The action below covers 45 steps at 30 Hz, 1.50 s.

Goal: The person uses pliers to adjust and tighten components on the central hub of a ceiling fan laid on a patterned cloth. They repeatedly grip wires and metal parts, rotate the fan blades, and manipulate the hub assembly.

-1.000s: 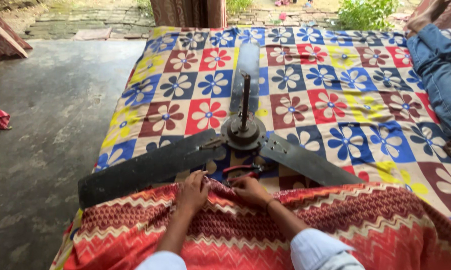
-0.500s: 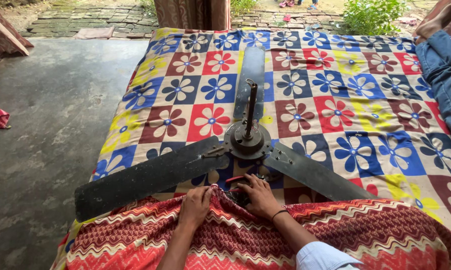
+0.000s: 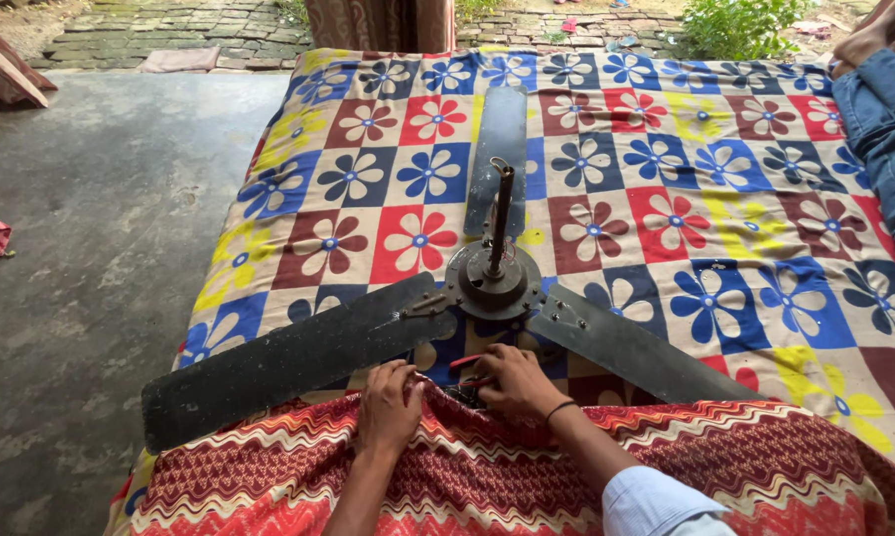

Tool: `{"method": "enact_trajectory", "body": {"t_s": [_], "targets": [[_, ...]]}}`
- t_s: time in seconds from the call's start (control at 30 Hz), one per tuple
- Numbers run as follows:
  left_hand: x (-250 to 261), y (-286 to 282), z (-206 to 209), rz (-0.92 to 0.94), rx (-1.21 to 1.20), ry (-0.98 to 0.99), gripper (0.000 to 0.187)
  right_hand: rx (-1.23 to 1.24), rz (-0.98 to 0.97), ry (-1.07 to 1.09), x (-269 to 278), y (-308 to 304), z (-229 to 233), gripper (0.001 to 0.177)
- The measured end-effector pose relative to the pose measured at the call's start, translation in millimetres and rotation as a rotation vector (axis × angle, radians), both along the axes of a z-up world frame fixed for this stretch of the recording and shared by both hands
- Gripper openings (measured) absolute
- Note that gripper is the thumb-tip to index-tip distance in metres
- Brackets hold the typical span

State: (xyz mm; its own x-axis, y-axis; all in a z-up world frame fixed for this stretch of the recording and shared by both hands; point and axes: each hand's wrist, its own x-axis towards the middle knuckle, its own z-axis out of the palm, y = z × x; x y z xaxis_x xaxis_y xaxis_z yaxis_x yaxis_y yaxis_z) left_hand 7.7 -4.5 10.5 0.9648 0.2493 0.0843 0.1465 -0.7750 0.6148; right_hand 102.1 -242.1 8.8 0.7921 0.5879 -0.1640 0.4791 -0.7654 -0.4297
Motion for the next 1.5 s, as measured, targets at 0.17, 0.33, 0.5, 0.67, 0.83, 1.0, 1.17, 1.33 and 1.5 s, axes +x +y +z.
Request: {"method": "enact_trajectory", "body": {"t_s": [0.17, 0.33, 0.5, 0.67, 0.83, 1.0, 1.17, 1.33, 1.5], "targets": [[3, -5, 1, -0.053, 0.046, -0.057, 0.032, 0.009, 0.122, -0.076, 4, 7, 4, 0.075], [2, -6, 7, -0.059, -0.011, -0.023, 0.032, -0.352, 0.113, 0.002, 15, 26, 11, 0.072], [7, -8, 17, -0.071, -0.050, -0.072, 0.032, -0.077, 0.150, 0.004, 43, 13, 18, 0.047], [12, -8, 33, -0.068, -0.100, -0.018, 0.034, 0.202, 0.023, 0.114, 68, -4, 25, 0.021], [35, -18, 56, -0.090, -0.236, 0.209, 0.051, 0.563, -0.261, 0.221, 92, -2, 66, 0.037], [106, -25, 75, -0.065, -0.537, 0.054, 0.054, 0.966, -0.135, 0.322, 106, 41, 103, 0.035], [167, 4, 82, 0.007, -0.662, -0.213, 0.034, 1.084, -0.219, 0.224, 135, 71, 120, 0.036], [192, 17, 67, -0.003, -0.586, -0.324, 0.034, 0.910, -0.291, 0.031, 161, 83, 108, 0.042], [203, 18, 53, 0.023, -0.515, -0.304, 0.039, 0.870, -0.398, 0.061, 167, 87, 92, 0.048]]}}
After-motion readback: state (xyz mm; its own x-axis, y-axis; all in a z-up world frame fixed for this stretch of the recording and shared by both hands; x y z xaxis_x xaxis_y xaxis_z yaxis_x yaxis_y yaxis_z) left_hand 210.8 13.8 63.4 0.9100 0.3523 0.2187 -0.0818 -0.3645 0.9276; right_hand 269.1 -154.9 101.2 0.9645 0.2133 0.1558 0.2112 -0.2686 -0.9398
